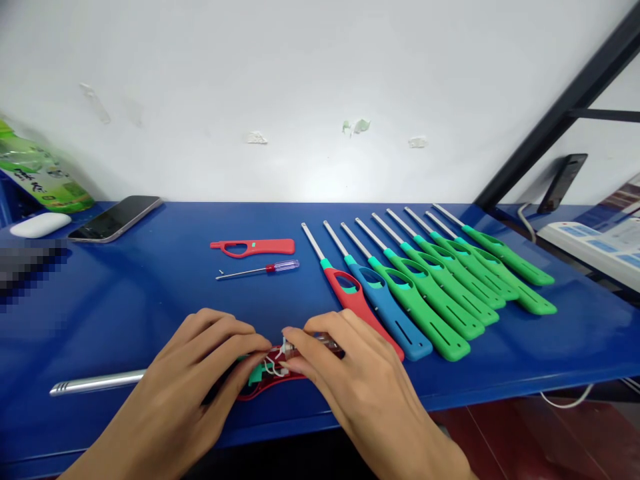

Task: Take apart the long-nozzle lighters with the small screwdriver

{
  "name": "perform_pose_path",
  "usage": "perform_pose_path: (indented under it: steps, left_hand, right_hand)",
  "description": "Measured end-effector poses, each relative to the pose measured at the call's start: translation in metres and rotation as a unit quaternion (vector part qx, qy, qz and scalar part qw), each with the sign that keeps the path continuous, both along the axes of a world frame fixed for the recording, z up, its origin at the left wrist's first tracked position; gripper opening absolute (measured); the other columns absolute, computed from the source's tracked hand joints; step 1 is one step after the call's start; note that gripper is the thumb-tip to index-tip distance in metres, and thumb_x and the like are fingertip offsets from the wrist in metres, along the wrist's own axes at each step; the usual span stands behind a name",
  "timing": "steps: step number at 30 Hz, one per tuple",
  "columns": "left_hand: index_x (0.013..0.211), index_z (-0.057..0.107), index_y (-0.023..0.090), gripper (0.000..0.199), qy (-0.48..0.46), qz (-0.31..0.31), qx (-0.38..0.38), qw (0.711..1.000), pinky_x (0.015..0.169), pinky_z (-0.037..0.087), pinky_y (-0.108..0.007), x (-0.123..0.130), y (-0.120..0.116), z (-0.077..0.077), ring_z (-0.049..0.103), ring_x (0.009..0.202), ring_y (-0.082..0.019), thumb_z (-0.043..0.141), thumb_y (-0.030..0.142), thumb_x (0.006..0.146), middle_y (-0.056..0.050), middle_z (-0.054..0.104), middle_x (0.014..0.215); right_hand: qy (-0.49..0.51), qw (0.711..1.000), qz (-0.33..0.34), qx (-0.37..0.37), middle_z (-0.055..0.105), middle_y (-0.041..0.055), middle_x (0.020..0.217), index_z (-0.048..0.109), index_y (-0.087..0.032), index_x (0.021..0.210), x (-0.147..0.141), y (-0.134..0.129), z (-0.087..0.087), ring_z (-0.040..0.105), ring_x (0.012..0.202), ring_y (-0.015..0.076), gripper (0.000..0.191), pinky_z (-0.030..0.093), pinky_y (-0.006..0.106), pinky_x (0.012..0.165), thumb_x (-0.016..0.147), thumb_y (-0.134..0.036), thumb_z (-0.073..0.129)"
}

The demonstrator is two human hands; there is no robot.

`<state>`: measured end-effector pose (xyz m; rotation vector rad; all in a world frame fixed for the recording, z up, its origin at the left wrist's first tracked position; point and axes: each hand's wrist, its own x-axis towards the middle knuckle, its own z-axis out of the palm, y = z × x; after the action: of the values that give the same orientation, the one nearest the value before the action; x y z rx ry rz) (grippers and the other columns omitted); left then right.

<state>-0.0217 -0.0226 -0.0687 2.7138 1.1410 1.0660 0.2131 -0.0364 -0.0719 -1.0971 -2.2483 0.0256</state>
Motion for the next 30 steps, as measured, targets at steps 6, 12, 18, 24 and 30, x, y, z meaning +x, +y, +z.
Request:
perform_pose_path:
  steps: [6, 12, 18, 24, 30]
  left_hand:
    - [0.108, 0.066, 0.022, 0.019, -0.007, -0.005, 0.001, 1.0, 0.084, 0.043, -0.035, -0.0009, -0.0001, 0.0001, 0.054, 0.093, -0.019, 0.055, 0.008, 0.104, 0.001, 0.07, 0.099]
    - [0.109, 0.066, 0.023, 0.018, -0.011, -0.005, -0.003, 1.0, 0.084, 0.044, -0.035, -0.0002, -0.0004, 0.0009, 0.055, 0.092, -0.018, 0.054, 0.009, 0.105, 0.001, 0.07, 0.099]
    - [0.108, 0.066, 0.023, 0.019, -0.017, -0.006, 0.003, 1.0, 0.083, 0.044, -0.035, 0.0, 0.0003, 0.0001, 0.055, 0.091, -0.018, 0.054, 0.008, 0.105, 0.001, 0.071, 0.098]
    - [0.108, 0.067, 0.021, 0.019, -0.014, -0.012, -0.01, 1.0, 0.086, 0.044, -0.035, -0.0016, -0.0002, -0.0018, 0.053, 0.093, -0.018, 0.055, 0.006, 0.104, 0.0, 0.069, 0.099]
    - [0.109, 0.067, 0.02, 0.019, -0.002, -0.017, -0.003, 1.0, 0.088, 0.044, -0.037, -0.0017, -0.0007, -0.0035, 0.051, 0.095, -0.019, 0.057, 0.005, 0.103, -0.002, 0.067, 0.099]
  right_hand:
    - [-0.002, 1.0, 0.0, 0.005, 0.071, 0.0048, 0.115, 0.063, -0.028, 0.137, 0.0001, 0.0005, 0.0018, 0.073, 0.101, 0.0164, 0.027, 0.063, 0.031, 0.088, 0.112, -0.026, 0.051]
    - [-0.002, 1.0, 0.003, 0.004, 0.072, 0.0054, 0.114, 0.064, -0.027, 0.136, -0.0003, 0.0013, 0.0021, 0.073, 0.099, 0.0163, 0.027, 0.064, 0.031, 0.087, 0.112, -0.026, 0.052]
    - [0.003, 1.0, 0.0, 0.007, 0.072, 0.0061, 0.114, 0.064, -0.027, 0.136, -0.0013, 0.001, 0.0029, 0.074, 0.1, 0.0171, 0.027, 0.063, 0.031, 0.088, 0.112, -0.026, 0.052]
    - [0.004, 1.0, 0.001, 0.001, 0.071, 0.0057, 0.115, 0.063, -0.027, 0.137, -0.001, 0.0004, 0.0024, 0.072, 0.101, 0.0168, 0.027, 0.062, 0.032, 0.09, 0.112, -0.026, 0.052]
    - [0.008, 1.0, 0.003, -0.012, 0.071, 0.003, 0.115, 0.061, -0.029, 0.138, 0.0008, -0.0024, 0.001, 0.072, 0.1, 0.015, 0.028, 0.061, 0.031, 0.089, 0.112, -0.026, 0.053]
